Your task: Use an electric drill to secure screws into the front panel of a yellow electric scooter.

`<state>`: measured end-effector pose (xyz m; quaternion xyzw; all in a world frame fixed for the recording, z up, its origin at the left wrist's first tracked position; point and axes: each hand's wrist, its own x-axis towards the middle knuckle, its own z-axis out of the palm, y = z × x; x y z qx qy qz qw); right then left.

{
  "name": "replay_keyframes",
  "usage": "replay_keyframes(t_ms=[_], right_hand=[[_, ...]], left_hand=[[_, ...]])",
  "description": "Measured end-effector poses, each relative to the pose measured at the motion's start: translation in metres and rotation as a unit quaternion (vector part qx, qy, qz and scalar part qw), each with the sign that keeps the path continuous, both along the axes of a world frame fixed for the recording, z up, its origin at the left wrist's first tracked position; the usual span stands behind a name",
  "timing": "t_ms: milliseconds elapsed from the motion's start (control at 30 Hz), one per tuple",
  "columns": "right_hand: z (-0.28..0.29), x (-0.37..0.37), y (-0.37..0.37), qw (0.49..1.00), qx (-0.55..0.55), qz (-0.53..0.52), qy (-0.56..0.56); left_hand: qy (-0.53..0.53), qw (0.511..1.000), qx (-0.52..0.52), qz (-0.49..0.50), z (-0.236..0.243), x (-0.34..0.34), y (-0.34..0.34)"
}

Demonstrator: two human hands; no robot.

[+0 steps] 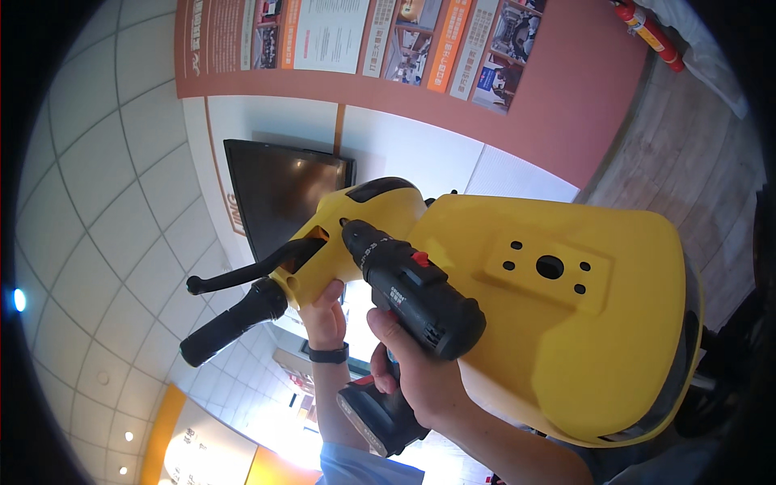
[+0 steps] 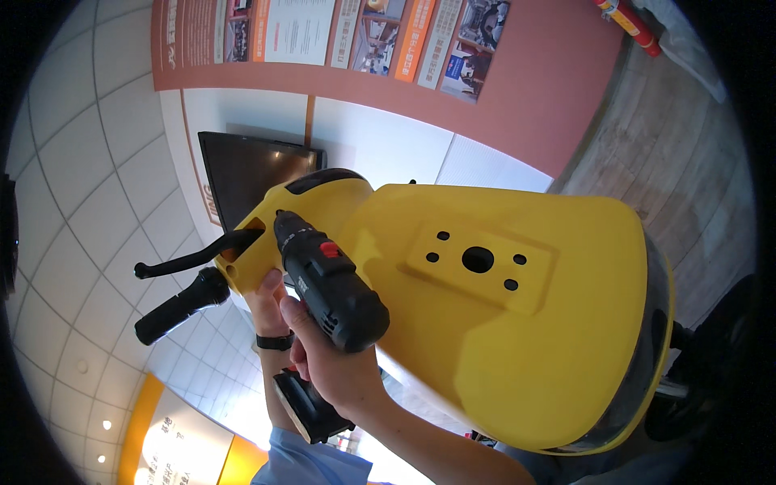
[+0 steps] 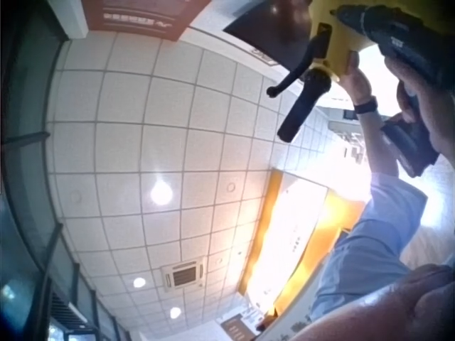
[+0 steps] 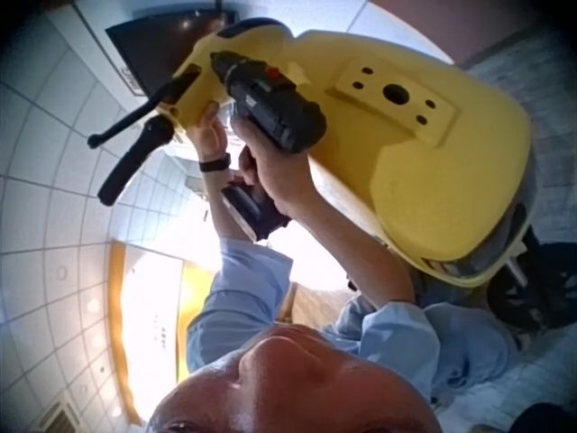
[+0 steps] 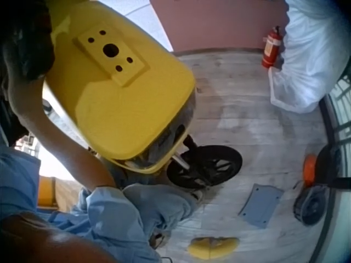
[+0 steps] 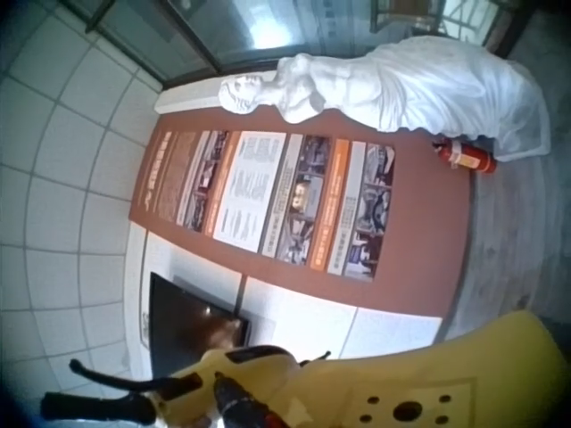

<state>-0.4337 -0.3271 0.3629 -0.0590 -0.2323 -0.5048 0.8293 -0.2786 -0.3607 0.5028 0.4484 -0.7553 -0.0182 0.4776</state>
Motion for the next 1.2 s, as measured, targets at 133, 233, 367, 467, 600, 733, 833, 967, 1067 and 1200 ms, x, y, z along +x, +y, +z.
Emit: replay_keyframes(t_ms=[133, 233, 367, 467, 600, 733, 833, 967, 1067, 1200], right_hand=[[0.000, -0.001, 0.001, 0.999, 0.011, 0.034, -0.024], [0.000, -0.001, 0.002, 0.999, 0.027, 0.013, -0.012], [0.006, -0.006, 0.004, 0.995, 0.085, 0.037, -0.026], [0.006, -0.005, 0.007, 0.996, 0.081, 0.034, -0.002], [0.005, -0.008, 0.006, 0.995, 0.101, 0.017, -0.005], [0.000, -0.008, 0.002, 0.997, 0.067, 0.027, -0.004], [-0.001, -0.003, 0.005, 0.998, 0.047, 0.029, 0.019], [0.000, -0.002, 0.006, 0.997, 0.051, 0.059, 0.012], [-0.001, -0.006, 0.003, 0.996, 0.056, 0.062, 0.015], [0.001, -0.006, 0.003, 0.998, 0.046, 0.042, 0.010]], left_hand=[[-0.001, 1.000, 0.004, 0.000, 0.002, 0.003, 0.001], [0.005, 1.000, 0.006, 0.008, 0.001, 0.005, -0.001], [-0.005, 1.000, 0.003, 0.017, -0.001, -0.001, 0.001], [-0.001, 1.000, -0.001, 0.018, -0.001, -0.005, 0.003], [-0.001, 1.000, -0.004, -0.009, -0.002, -0.009, 0.002], [0.011, 1.000, -0.005, 0.000, -0.003, -0.004, 0.000], [0.010, 1.000, -0.001, -0.004, -0.003, -0.002, -0.001], [0.005, 1.000, -0.009, -0.014, -0.001, -0.003, 0.001], [0.003, 1.000, -0.012, -0.021, -0.005, -0.004, -0.003], [0.005, 1.000, -0.007, -0.009, -0.002, -0.009, 0.001]])
